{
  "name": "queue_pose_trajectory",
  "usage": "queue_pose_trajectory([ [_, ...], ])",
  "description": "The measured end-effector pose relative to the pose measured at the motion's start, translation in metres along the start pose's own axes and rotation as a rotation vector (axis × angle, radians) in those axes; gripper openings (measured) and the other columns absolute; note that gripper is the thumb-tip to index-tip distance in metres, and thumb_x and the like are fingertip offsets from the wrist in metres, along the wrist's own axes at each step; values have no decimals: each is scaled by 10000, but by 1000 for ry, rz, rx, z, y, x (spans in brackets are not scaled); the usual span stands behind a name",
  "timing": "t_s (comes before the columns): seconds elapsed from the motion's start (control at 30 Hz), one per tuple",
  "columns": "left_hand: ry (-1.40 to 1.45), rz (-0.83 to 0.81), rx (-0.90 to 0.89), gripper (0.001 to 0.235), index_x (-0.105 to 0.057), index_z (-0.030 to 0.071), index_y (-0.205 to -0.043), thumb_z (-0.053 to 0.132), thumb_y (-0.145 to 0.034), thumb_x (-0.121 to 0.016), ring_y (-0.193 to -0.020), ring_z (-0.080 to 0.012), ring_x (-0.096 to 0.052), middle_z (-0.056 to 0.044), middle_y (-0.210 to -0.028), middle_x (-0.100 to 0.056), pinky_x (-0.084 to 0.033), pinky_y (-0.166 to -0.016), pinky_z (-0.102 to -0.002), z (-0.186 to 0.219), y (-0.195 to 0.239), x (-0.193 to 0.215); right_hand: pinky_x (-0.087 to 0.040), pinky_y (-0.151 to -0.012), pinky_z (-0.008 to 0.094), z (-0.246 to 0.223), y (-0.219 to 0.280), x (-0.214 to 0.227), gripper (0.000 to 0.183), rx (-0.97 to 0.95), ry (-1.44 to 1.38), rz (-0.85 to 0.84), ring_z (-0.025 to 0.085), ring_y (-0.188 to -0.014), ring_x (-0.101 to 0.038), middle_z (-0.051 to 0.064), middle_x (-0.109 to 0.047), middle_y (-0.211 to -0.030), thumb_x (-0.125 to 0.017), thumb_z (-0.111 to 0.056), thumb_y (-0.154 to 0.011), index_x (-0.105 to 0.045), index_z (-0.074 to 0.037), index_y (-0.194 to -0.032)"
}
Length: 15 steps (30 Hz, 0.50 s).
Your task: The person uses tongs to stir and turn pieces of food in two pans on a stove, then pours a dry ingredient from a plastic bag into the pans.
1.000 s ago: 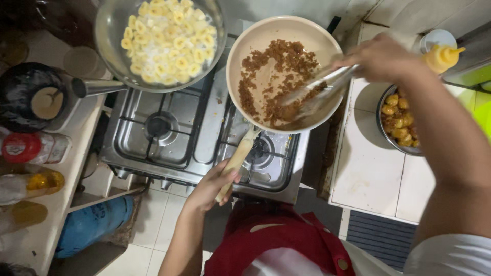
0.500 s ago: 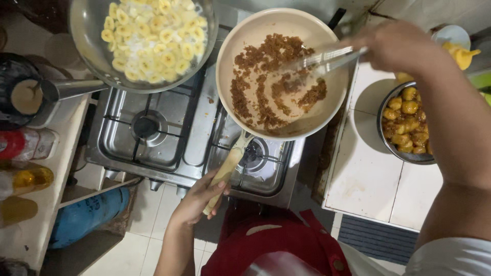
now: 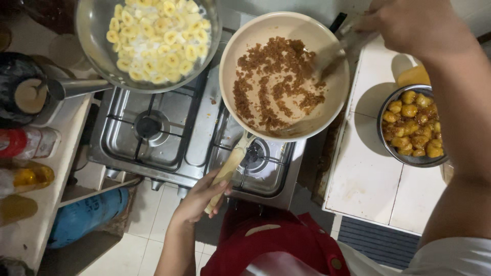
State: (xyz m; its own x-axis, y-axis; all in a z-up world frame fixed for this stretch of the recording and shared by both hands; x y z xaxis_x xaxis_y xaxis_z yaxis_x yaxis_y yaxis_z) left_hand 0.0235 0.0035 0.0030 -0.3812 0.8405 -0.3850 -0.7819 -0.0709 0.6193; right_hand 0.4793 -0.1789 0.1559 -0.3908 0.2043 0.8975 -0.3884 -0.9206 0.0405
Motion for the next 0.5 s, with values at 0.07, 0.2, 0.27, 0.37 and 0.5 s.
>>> queue_pose_trajectory([
  [0.07, -13, 12, -5, 684, -453, 35, -1503, 344, -923, -647, -431, -94, -514, -53, -841, -639, -370, -313, -221, -1, -1, 1, -569, -848, 292, -4, -6, -2, 472, 57, 58, -83, 113, -973, -723, -82, -772, -1099, -749, -85, -885, -747, -372, -1260],
  [0.2, -1, -7, -19, 674, -456, 9, -1493, 326, -931, -650, -431, -98, -516, -62, -851, -652, -373, -318, -223, -3, -3, 3, -560, -800, 323, -11, -18, -4, 584, 126, -40, -130, 146, -885, -707, -63, -770, -1027, -757, -89, -808, -734, -378, -1316],
  [0.27, 16, -20, -31, 675, -443, -1, -1493, 316, -934, -650, -433, -101, -521, -63, -856, -650, -370, -318, -225, -6, -3, 4, -567, -772, 330, -2, -9, -3, 553, 93, -151, -80, 151, -859, -711, -40, -767, -1048, -737, -53, -866, -735, -337, -1341],
  [0.37, 48, -39, -52, 677, -417, -2, -1509, 291, -946, -652, -437, -95, -518, -71, -850, -638, -381, -325, -225, -8, -6, 4, -591, -731, 310, 5, 2, -11, 506, -63, -132, -283, 152, -839, -727, -25, -766, -1067, -667, -37, -991, -694, -377, -1365],
  [0.5, 108, -106, -59, 635, -435, -21, -1482, 276, -958, -634, -440, -95, -532, -67, -876, -629, -396, -330, -223, -7, -6, 5, -560, -831, 374, -19, 10, -51, 566, -147, -457, -498, 211, -946, -704, 35, -744, -1196, -754, -71, -868, -697, -348, -1358],
])
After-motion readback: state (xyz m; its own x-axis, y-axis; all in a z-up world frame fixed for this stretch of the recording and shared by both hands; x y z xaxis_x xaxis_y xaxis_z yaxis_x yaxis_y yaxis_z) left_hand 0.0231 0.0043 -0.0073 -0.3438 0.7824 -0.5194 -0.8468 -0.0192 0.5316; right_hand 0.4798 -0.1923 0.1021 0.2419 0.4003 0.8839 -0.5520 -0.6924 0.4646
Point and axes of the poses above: each hand's wrist, its own y-axis away from the middle knuckle, its own x-axis out of the back of the hand, z = x × y, the point moved 3 cm from there along -y, towards the middle knuckle
